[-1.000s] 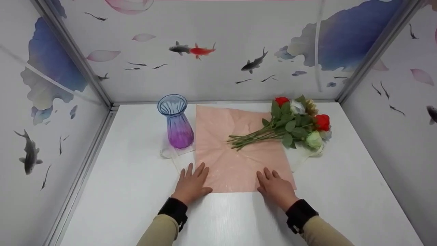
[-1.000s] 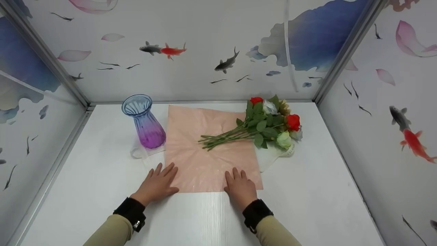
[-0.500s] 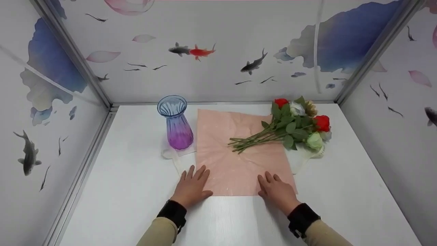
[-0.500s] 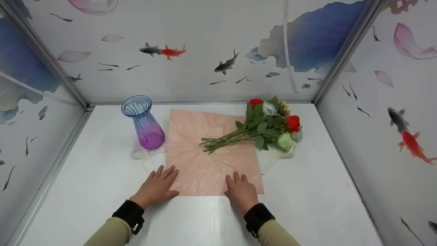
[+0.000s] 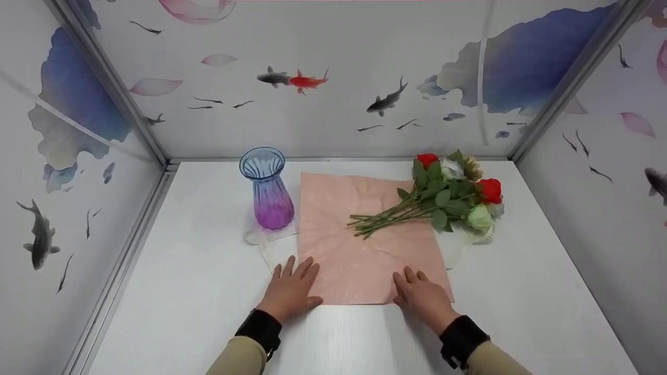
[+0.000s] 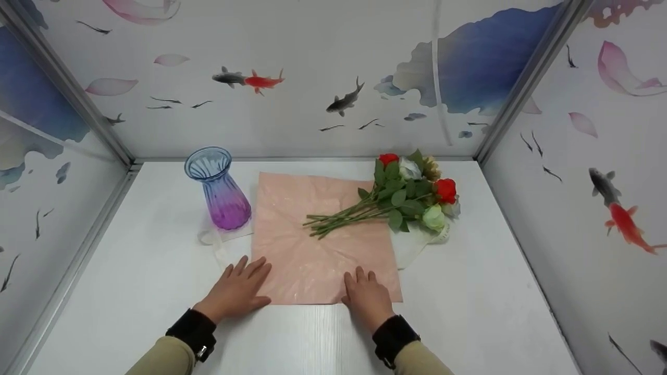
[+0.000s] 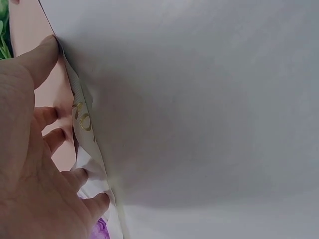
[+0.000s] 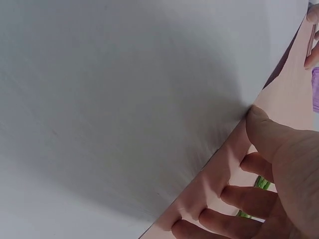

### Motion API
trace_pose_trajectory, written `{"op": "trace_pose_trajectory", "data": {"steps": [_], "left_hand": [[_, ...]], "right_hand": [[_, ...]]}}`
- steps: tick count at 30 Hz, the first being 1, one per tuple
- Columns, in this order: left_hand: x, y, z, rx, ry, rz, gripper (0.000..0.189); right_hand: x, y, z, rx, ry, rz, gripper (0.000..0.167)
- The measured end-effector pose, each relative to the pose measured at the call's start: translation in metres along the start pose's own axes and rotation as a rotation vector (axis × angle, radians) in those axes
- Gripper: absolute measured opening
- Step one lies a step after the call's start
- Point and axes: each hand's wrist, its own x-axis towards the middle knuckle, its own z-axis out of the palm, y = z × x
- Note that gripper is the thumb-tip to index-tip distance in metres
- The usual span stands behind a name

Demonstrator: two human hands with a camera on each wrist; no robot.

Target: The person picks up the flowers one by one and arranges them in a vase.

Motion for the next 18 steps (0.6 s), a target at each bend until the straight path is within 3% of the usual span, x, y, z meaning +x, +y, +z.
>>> {"op": "trace_pose_trajectory", "data": {"steps": [11, 15, 18], "left_hand": [[0.0, -0.009, -0.01, -0.016, -0.03, 0.041, 0.076], [0.005, -0.021, -0.023, -0.147, 0.053, 0.004, 0.076], [0.011, -0.032, -0.039, -0.288, 0.148, -0.078, 0.078]], "right_hand": [[-0.004, 0.003, 0.006, -0.054, 0.1, -0.073, 0.045], [-0.004, 0.003, 0.007, -0.058, 0.1, -0.07, 0.044], [-0.004, 0.003, 0.007, -0.063, 0.092, -0.065, 0.044]]}}
